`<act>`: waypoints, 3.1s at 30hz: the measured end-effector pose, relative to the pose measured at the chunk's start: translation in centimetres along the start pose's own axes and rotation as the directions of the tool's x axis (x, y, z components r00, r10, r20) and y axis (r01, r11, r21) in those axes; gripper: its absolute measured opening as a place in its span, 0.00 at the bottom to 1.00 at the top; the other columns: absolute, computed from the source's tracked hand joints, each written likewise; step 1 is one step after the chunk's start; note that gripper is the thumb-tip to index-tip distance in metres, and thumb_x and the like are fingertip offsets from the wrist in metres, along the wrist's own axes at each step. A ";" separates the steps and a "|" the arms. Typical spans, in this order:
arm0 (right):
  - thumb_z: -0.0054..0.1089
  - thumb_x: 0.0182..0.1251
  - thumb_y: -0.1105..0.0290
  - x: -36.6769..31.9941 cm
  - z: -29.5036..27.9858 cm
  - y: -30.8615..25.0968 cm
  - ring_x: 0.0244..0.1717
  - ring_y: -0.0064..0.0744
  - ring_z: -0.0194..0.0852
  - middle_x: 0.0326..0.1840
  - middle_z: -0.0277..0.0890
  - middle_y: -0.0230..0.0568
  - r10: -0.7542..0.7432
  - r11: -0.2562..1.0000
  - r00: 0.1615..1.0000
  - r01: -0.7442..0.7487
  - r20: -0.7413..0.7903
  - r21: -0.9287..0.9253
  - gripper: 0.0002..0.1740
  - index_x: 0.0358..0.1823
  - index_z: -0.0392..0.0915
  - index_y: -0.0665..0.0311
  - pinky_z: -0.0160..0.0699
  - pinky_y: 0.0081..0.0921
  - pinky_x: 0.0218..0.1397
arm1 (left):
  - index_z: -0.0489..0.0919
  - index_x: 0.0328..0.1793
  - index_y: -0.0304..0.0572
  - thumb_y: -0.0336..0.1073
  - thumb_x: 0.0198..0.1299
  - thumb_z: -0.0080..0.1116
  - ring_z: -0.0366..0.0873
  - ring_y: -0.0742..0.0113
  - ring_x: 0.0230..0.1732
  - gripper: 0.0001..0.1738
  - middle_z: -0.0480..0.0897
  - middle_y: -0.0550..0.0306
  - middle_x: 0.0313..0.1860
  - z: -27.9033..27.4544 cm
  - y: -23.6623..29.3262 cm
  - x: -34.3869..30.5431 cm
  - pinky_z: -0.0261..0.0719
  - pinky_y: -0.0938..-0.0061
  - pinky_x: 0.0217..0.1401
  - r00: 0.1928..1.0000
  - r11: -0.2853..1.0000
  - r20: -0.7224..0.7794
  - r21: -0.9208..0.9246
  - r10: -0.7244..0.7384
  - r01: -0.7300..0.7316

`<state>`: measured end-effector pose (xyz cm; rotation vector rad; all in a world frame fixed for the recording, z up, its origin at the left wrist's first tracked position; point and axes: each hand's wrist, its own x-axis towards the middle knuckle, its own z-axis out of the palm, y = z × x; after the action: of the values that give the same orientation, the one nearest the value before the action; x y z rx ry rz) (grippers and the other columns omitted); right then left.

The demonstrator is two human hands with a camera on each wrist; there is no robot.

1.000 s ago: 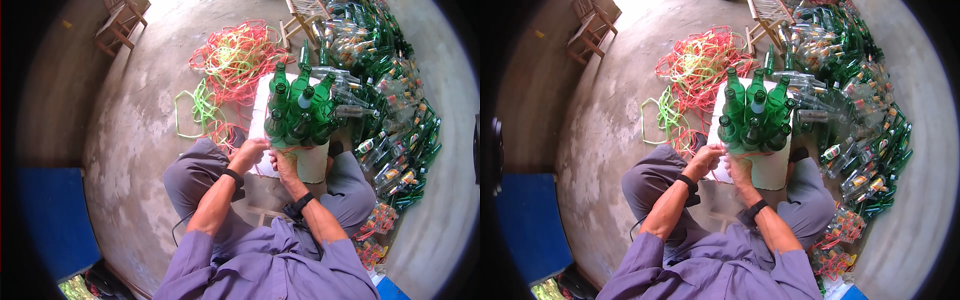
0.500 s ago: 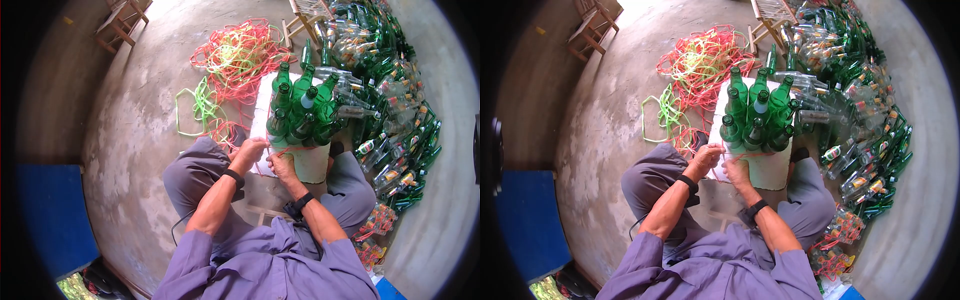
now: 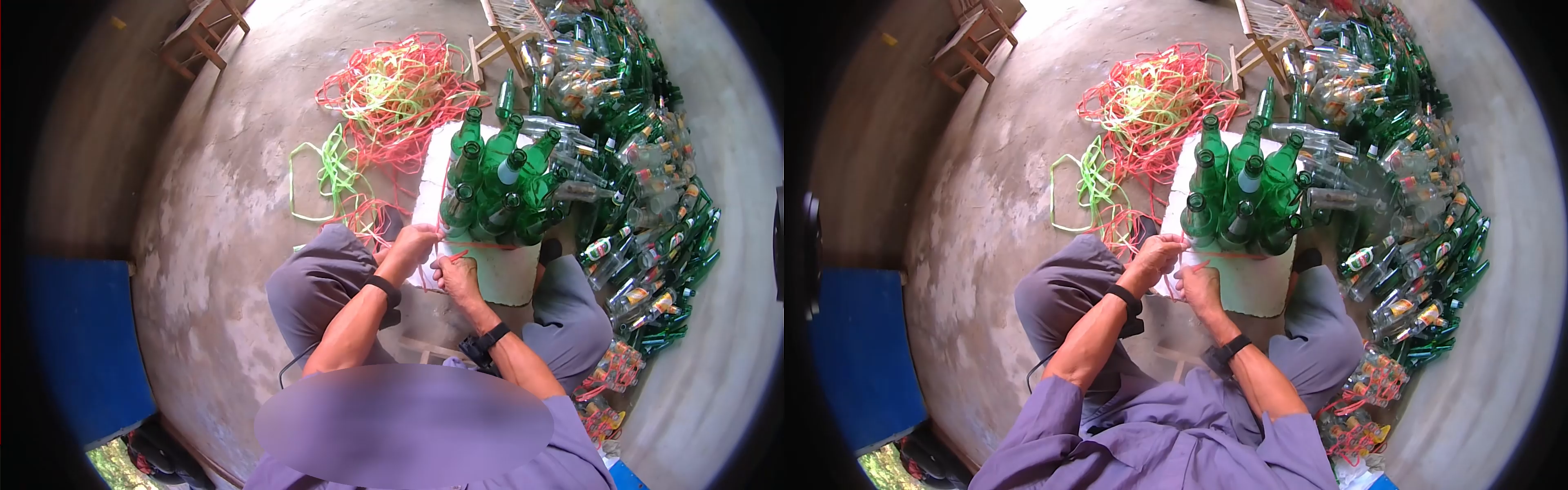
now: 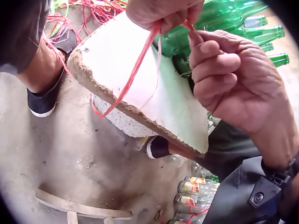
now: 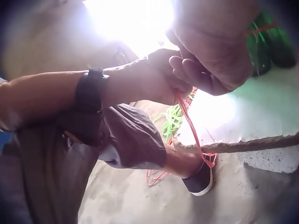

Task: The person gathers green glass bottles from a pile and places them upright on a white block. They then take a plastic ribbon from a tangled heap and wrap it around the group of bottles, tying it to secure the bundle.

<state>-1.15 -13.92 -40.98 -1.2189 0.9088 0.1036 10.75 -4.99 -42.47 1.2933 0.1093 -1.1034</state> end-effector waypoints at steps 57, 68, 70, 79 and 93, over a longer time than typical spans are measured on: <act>0.70 0.63 0.66 4.0 -1.0 2.5 0.26 0.15 0.69 0.32 0.76 0.25 0.076 0.685 0.983 -0.173 0.166 0.708 0.11 0.45 0.79 0.55 0.66 0.12 0.25 | 0.77 0.42 0.41 0.37 0.68 0.56 0.63 0.78 0.17 0.08 0.67 0.69 0.21 -4.2 -5.1 5.2 0.56 0.80 0.17 0.858 0.845 0.446 0.327 0.256 -0.423; 0.71 0.61 0.65 4.9 -1.9 3.4 0.22 0.15 0.66 0.26 0.72 0.23 0.039 0.626 0.980 -0.175 0.194 0.760 0.10 0.40 0.79 0.55 0.68 0.14 0.24 | 0.75 0.54 0.38 0.40 0.71 0.55 0.71 0.78 0.22 0.14 0.73 0.66 0.27 -6.1 -7.6 7.9 0.64 0.83 0.20 0.857 0.927 0.485 0.213 0.174 -0.309; 0.71 0.61 0.65 4.9 -1.9 3.3 0.22 0.15 0.66 0.25 0.72 0.22 0.056 0.658 0.985 -0.162 0.166 0.735 0.09 0.39 0.79 0.55 0.67 0.13 0.24 | 0.75 0.54 0.38 0.40 0.70 0.55 0.71 0.78 0.22 0.15 0.73 0.65 0.27 -5.9 -7.4 7.5 0.64 0.82 0.20 0.843 0.934 0.505 0.175 0.185 -0.310; 0.67 0.62 0.63 5.0 -0.8 4.3 0.18 0.14 0.63 0.22 0.70 0.22 0.314 0.694 0.942 -0.311 0.116 0.650 0.09 0.36 0.80 0.60 0.62 0.11 0.19 | 0.80 0.47 0.35 0.31 0.52 0.56 0.68 0.78 0.20 0.15 0.76 0.66 0.24 -0.9 -2.0 2.8 0.60 0.80 0.19 0.986 0.995 -0.135 0.033 0.102 -0.099; 0.61 0.62 0.66 2.0 -0.2 3.1 0.16 0.13 0.55 0.21 0.66 0.24 0.371 0.724 0.929 -0.283 -0.009 0.629 0.11 0.36 0.79 0.68 0.50 0.15 0.17 | 0.75 0.21 0.48 0.26 0.50 0.58 0.58 0.77 0.13 0.08 0.64 0.69 0.13 -1.3 -1.1 6.6 0.54 0.75 0.14 0.979 0.955 -0.063 0.242 0.193 -0.172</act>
<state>-1.56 -13.65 -44.59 -0.4379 1.1574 -0.0009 14.12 -7.68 -47.80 1.5319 -0.0790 -0.9210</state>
